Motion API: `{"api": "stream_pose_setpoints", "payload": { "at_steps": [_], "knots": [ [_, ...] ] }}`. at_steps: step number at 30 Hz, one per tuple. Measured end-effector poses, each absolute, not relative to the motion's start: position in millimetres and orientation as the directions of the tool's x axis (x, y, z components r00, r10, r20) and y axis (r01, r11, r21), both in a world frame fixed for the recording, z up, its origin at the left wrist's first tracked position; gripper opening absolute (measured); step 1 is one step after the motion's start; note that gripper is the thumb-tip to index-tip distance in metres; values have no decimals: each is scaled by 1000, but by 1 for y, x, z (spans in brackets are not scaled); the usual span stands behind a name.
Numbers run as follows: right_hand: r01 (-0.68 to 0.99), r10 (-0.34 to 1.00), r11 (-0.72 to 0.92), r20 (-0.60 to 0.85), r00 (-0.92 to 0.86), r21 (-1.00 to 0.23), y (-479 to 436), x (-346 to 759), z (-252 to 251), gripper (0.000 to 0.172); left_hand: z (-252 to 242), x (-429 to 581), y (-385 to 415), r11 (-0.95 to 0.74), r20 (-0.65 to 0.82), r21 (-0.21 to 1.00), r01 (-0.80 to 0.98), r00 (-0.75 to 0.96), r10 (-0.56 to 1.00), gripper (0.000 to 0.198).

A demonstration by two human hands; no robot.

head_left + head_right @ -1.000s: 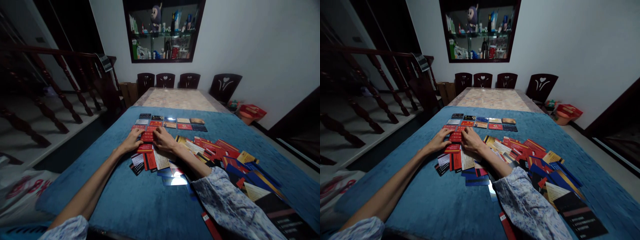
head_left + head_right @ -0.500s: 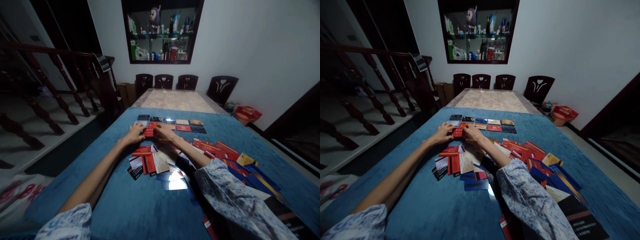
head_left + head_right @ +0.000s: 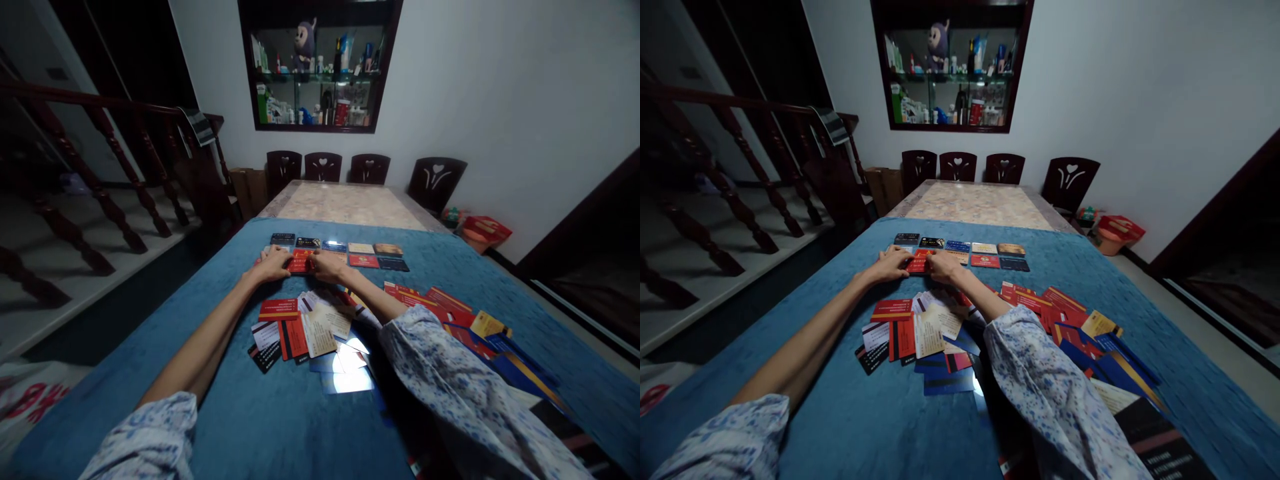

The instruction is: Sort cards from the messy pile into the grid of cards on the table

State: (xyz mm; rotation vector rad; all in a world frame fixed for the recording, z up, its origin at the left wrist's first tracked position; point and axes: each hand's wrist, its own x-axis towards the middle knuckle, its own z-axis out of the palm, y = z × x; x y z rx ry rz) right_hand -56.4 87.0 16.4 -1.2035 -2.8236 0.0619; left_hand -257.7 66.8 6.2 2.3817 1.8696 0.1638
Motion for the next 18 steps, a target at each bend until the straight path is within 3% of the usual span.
{"api": "stream_pose_setpoints", "payload": {
  "at_steps": [13, 18],
  "knots": [
    [705, 706, 708, 34, -707, -47, 99, -60, 4, 24, 2, -262, 76, -245, -35, 144, 959, 252, 967, 53],
    [708, 709, 705, 37, -704, -50, 94, -60, 7, 30, -2, -264, 76, -261, 6, 191, 946, 265, 964, 61]
  ]
}}
